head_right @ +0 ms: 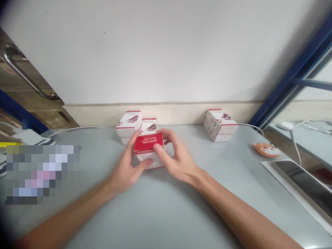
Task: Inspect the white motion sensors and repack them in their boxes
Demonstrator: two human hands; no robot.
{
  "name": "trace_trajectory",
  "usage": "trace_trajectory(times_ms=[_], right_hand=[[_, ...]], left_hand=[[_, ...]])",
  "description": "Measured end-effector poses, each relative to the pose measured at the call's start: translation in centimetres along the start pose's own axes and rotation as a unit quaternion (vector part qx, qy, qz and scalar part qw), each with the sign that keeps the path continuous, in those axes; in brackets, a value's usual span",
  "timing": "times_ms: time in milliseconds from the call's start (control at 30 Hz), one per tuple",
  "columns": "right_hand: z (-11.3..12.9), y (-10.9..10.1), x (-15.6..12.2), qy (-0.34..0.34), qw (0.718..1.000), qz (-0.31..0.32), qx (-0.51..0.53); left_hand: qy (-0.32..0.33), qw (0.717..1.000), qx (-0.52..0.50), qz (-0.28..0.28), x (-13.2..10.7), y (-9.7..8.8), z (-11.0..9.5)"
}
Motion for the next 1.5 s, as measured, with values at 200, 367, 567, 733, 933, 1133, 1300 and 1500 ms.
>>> trace_trajectory(times_ms=[200, 367, 567, 733, 933, 1133, 1300, 1500], right_hand=[[0.9, -1.1, 0.0, -0.024, 0.995, -0.063, -0.068], [1.6, -3.4, 0.3, 0.028, 0.992, -0.123, -0.029], [0.3, -1.5, 0.4, 0.194, 0.978, -0.037, 0.071], [-1.5, -0.2, 0.2, 0.21, 0.972, -0.023, 0.1], [4.7, -1.6, -2.4, -0.234, 0.948, -0.145, -0.16], [6.2, -1.1, -3.3, -0.35, 0.859, -0.176, -0.329], [5.7, -2.2, -2.3, -0.298, 0.874, -0.22, -0.314], [4.4, -0.1, -1.8, -0.237, 0.885, -0.126, -0.38]], left_hand=[[0.032, 0.999, 0.005, 0.026, -0.1, 0.6, -0.7], [0.173, 0.982, 0.07, 0.027, 0.3, 0.4, -3.3], [0.376, 0.901, 0.213, 0.042, 0.3, 0.4, -8.7], [0.371, 0.897, 0.217, 0.098, 0.2, 1.4, -9.3], [0.281, 0.951, 0.13, 0.017, 0.7, 0.3, -7.0], [0.319, 0.927, 0.195, -0.031, 0.5, -0.4, -6.4], [0.296, 0.925, 0.234, -0.042, 0.8, -1.0, -6.3], [0.289, 0.904, 0.314, -0.024, 1.1, -0.9, -6.5]])
Point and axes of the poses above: each hand's wrist, its own x-axis towards the middle knuckle, its own y-axis out of the palm, z = x × y, the point moved 8 cm from there along x, towards the middle knuckle, and after that the axes turned 13 degrees about y, right-handed, at the moved point
